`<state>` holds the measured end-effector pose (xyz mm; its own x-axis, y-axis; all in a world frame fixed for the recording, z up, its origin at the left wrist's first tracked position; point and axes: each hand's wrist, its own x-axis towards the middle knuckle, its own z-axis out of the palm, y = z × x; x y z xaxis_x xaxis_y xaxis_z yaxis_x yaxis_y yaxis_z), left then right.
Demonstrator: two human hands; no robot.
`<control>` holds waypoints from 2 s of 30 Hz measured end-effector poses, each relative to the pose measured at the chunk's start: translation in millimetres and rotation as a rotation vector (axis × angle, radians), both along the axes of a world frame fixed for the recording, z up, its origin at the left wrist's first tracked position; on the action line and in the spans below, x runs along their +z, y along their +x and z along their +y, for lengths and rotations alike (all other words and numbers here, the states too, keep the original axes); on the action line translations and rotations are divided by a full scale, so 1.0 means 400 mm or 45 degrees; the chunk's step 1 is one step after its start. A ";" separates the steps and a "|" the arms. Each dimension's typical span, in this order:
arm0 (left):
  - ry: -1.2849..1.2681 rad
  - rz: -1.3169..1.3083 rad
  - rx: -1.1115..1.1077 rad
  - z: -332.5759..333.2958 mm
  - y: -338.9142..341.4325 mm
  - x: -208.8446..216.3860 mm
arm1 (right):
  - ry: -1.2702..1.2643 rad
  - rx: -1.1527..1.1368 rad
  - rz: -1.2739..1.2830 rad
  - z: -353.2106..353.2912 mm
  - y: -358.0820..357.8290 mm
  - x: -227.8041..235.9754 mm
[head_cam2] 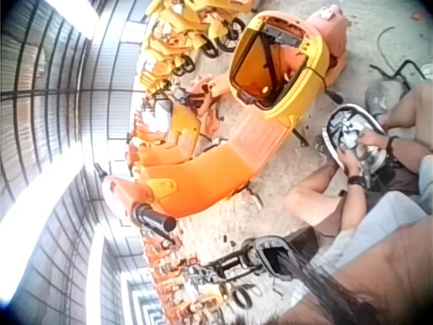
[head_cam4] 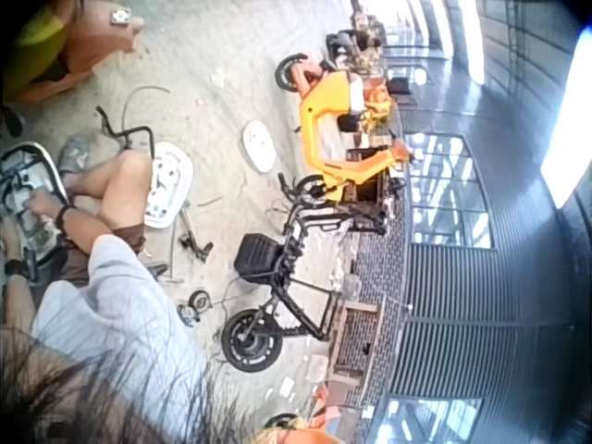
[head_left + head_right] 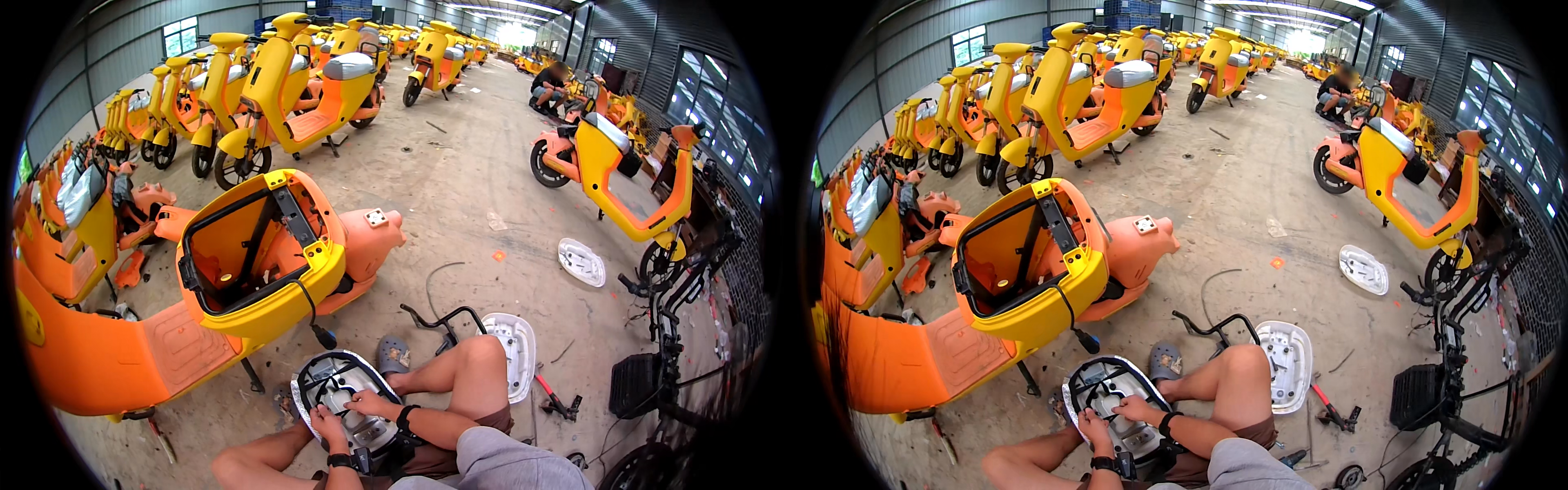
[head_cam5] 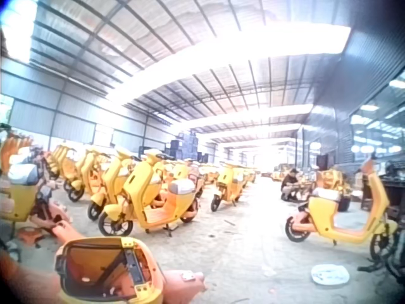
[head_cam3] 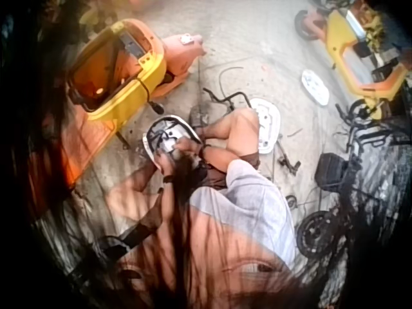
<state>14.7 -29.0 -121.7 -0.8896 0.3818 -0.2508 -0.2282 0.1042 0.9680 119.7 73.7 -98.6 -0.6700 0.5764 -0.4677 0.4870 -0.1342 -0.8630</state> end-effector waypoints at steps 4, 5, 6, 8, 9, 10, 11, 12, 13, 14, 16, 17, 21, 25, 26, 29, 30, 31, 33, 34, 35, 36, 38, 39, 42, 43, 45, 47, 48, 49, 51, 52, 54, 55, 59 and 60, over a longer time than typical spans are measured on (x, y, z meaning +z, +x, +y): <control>0.048 -0.128 -0.060 -0.001 0.013 0.015 | -0.392 -0.121 0.015 -0.005 -0.002 0.033; 0.045 -0.122 -0.064 0.000 0.013 0.017 | -0.511 -0.155 0.015 -0.005 0.000 0.031; 0.041 -0.117 -0.067 0.002 0.013 0.018 | -0.565 -0.170 0.029 -0.002 0.001 0.029; 0.063 -0.134 -0.093 0.007 0.020 0.028 | -0.675 -0.204 0.055 0.010 0.005 0.017; 0.090 -0.157 -0.117 0.012 0.026 0.037 | -0.697 -0.240 0.078 0.015 0.008 0.008; 0.118 -0.181 -0.140 0.017 0.033 0.046 | -0.718 -0.275 0.100 0.021 0.009 -0.002; 0.142 -0.211 -0.151 0.009 0.030 0.036 | -0.749 -0.293 0.118 0.012 0.005 0.002; 0.168 -0.242 -0.160 0.007 0.024 0.026 | -0.777 -0.313 0.154 0.006 0.003 0.006; 0.197 -0.272 -0.164 0.006 0.018 0.016 | -0.529 -0.207 0.034 0.014 -0.004 0.011; 0.220 -0.365 -0.184 0.005 0.018 0.009 | -0.287 -0.095 -0.089 0.015 -0.006 0.011; 0.111 -0.354 -0.298 0.009 0.028 -0.029 | 0.413 0.169 -0.178 -0.010 0.007 -0.053; 0.068 -0.312 -0.354 0.003 0.027 -0.064 | 0.611 0.206 -0.215 -0.023 0.007 -0.085; -0.205 0.013 -0.417 -0.050 0.020 -0.160 | 0.528 0.271 -0.236 -0.065 -0.007 -0.080; -0.544 0.149 -0.504 -0.045 0.060 -0.049 | 0.522 0.380 -0.320 -0.047 0.016 -0.095; -0.501 0.045 -0.503 -0.031 0.068 -0.005 | 0.515 0.356 -0.364 -0.032 0.027 -0.116; -0.516 0.080 -0.487 -0.039 0.075 0.019 | 0.513 0.328 -0.304 -0.039 0.027 -0.119; -0.503 0.101 -0.458 -0.044 0.075 -0.003 | 0.570 0.336 -0.267 -0.047 0.026 -0.124; -0.483 0.066 -0.493 -0.027 0.077 0.039 | 0.582 0.317 -0.311 -0.035 0.034 -0.134; -0.473 0.038 -0.551 -0.015 0.073 -0.002 | 0.648 0.327 -0.353 -0.023 0.034 -0.161; -0.489 0.115 -0.548 0.011 0.074 -0.013 | 0.682 0.323 -0.337 0.000 0.045 -0.162; -0.532 0.193 -0.517 0.020 0.064 -0.063 | 0.630 0.340 -0.364 0.001 0.035 -0.119; -0.507 0.183 -0.476 -0.002 0.052 -0.104 | 0.624 0.370 -0.297 -0.016 0.023 -0.130; -0.582 0.259 -0.542 -0.048 0.041 -0.114 | 0.654 0.585 -0.398 -0.043 0.020 -0.122; -0.367 0.138 -0.500 -0.120 0.029 -0.194 | 0.638 0.687 -0.372 -0.086 0.011 -0.076; -0.033 -0.234 -0.431 -0.045 0.068 -0.025 | 0.482 0.257 -0.333 -0.063 0.037 -0.078; -0.057 -0.342 -0.430 -0.052 0.053 -0.018 | 0.515 0.160 -0.265 -0.083 0.022 -0.086; -0.082 -0.181 -0.542 -0.004 0.073 0.021 | 0.528 0.003 -0.291 -0.060 0.044 -0.064; -0.133 -0.085 -0.559 0.006 0.058 0.008 | 0.497 -0.048 -0.193 -0.040 0.028 -0.061; -0.178 -0.149 -0.483 -0.022 0.067 0.005 | 0.601 0.006 -0.225 -0.059 0.022 -0.075; -0.193 -0.188 -0.478 -0.016 0.076 0.020 | 0.629 -0.008 -0.231 -0.051 0.030 -0.069; -0.278 0.092 -0.488 -0.042 0.071 -0.043 | 0.573 0.031 -0.234 -0.064 0.025 -0.009; -0.303 0.041 -0.520 -0.009 0.088 -0.020 | 0.597 0.022 -0.267 -0.043 0.035 -0.021; -0.343 0.053 -0.558 -0.003 0.082 0.026 | 0.527 0.098 -0.339 -0.040 0.035 -0.006; -0.360 0.150 -0.576 -0.002 0.072 -0.025 | 0.578 0.073 -0.349 -0.044 0.032 -0.012; -0.355 0.141 -0.518 -0.032 0.051 -0.146 | 0.674 0.148 -0.335 -0.068 0.019 -0.053; -0.361 0.102 -0.531 -0.027 0.052 -0.146 | 0.694 0.163 -0.352 -0.063 0.021 -0.054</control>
<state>35.5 -39.7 -180.0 -0.6966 0.6352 -0.3336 -0.0377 0.4320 0.9011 128.1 48.4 -120.2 -0.6461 0.7041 -0.2948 0.6850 0.3645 -0.6308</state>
